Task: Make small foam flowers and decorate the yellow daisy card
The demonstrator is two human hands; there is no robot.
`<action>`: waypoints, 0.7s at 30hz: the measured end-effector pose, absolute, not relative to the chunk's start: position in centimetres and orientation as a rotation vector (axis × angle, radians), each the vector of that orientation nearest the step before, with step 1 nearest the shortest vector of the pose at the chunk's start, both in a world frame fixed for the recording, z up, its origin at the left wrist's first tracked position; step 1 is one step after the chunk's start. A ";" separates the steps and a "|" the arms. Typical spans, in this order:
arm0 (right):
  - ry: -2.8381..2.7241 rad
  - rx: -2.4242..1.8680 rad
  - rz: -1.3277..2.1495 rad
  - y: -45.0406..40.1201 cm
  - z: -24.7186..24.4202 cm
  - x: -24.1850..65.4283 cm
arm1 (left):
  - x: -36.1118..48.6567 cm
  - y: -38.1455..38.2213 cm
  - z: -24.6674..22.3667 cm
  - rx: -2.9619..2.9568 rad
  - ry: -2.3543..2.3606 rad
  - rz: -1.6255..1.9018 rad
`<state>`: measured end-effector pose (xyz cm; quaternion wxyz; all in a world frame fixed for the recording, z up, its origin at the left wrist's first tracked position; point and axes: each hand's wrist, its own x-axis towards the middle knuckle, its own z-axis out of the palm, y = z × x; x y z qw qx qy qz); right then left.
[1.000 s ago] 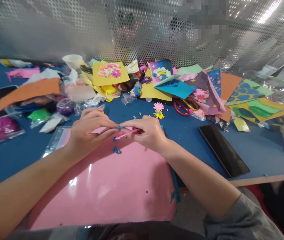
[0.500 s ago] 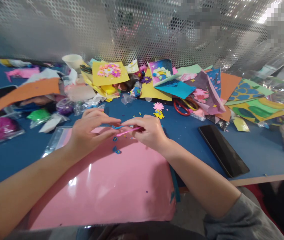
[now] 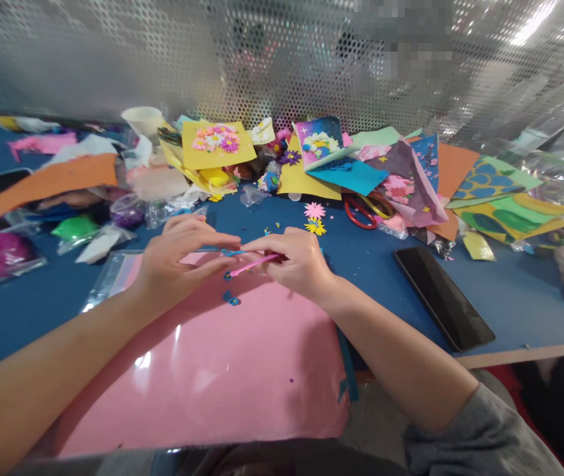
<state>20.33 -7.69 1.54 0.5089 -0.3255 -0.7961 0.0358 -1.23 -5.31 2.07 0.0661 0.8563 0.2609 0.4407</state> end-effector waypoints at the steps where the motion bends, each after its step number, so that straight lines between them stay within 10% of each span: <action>1: -1.919 -0.782 0.102 -7.7 1.5 20.4 | -1.2 -5.3 2.1 2.586 0.794 1.322; 21: -1.881 -0.857 0.200 -8.0 1.3 20.6 | -1.4 -5.1 2.2 2.642 0.796 1.320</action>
